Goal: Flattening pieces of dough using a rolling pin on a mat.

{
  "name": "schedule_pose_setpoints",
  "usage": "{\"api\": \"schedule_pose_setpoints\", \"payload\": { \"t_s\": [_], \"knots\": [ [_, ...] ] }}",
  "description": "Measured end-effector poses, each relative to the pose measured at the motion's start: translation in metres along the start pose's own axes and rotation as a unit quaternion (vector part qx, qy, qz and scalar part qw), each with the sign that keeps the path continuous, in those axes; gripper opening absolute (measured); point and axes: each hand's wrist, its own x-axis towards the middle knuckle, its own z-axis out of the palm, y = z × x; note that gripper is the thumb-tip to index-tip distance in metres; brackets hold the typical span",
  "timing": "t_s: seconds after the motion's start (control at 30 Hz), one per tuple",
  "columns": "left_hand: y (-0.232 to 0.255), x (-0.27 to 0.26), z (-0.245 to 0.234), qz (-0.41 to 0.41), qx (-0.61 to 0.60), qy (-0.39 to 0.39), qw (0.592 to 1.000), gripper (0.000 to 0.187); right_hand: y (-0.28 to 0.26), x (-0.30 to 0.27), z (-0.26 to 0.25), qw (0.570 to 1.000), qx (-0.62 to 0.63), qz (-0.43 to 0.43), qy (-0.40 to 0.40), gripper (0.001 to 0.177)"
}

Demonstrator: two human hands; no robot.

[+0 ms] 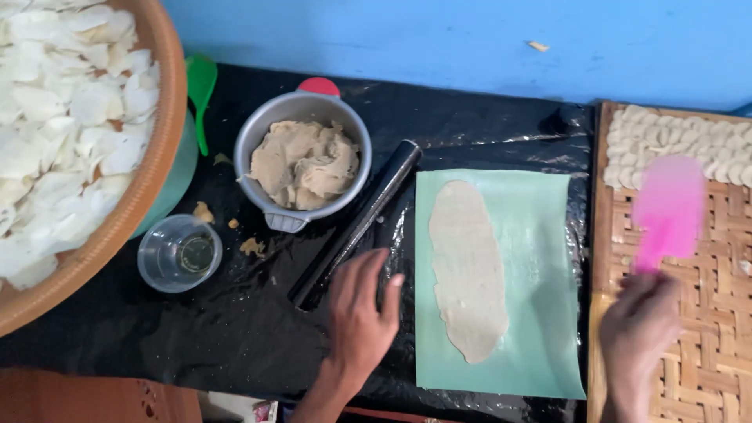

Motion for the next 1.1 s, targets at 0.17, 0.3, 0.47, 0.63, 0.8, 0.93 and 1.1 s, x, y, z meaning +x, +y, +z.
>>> {"api": "schedule_pose_setpoints", "payload": {
  "t_s": [0.17,0.3,0.47,0.63,0.8,0.93,1.1],
  "knots": [
    [0.023,0.024,0.007,-0.020,-0.081,-0.083,0.993,0.031,-0.100,-0.054,0.060,0.921,0.279,-0.011,-0.272,0.025],
    [0.010,0.032,0.007,-0.137,-0.093,-0.135,0.977,0.026,-0.162,-0.073,0.089,0.883,0.280,-0.117,-0.358,0.029],
    [-0.024,0.073,-0.061,-0.173,-0.011,-0.072,0.982,0.022,-0.201,-0.025,0.127,0.887,0.210,-0.200,-0.361,0.027],
    [-0.024,0.121,-0.105,-0.172,0.228,-0.117,0.951,0.025,-0.226,0.012,0.194,0.915,0.189,-0.169,-0.312,0.045],
    [-0.052,0.165,-0.093,-0.166,0.360,-0.231,0.889,0.023,-0.242,0.006,0.225,0.873,0.288,-0.042,-0.392,0.053],
    [-0.062,0.191,-0.075,-0.169,0.369,-0.257,0.877,0.025,-0.233,0.000,0.234,0.863,0.322,-0.024,-0.388,0.051],
    [-0.059,0.207,-0.053,-0.149,0.378,-0.265,0.874,0.024,-0.242,-0.005,0.215,0.849,0.342,-0.028,-0.403,0.051]
  ]
}}
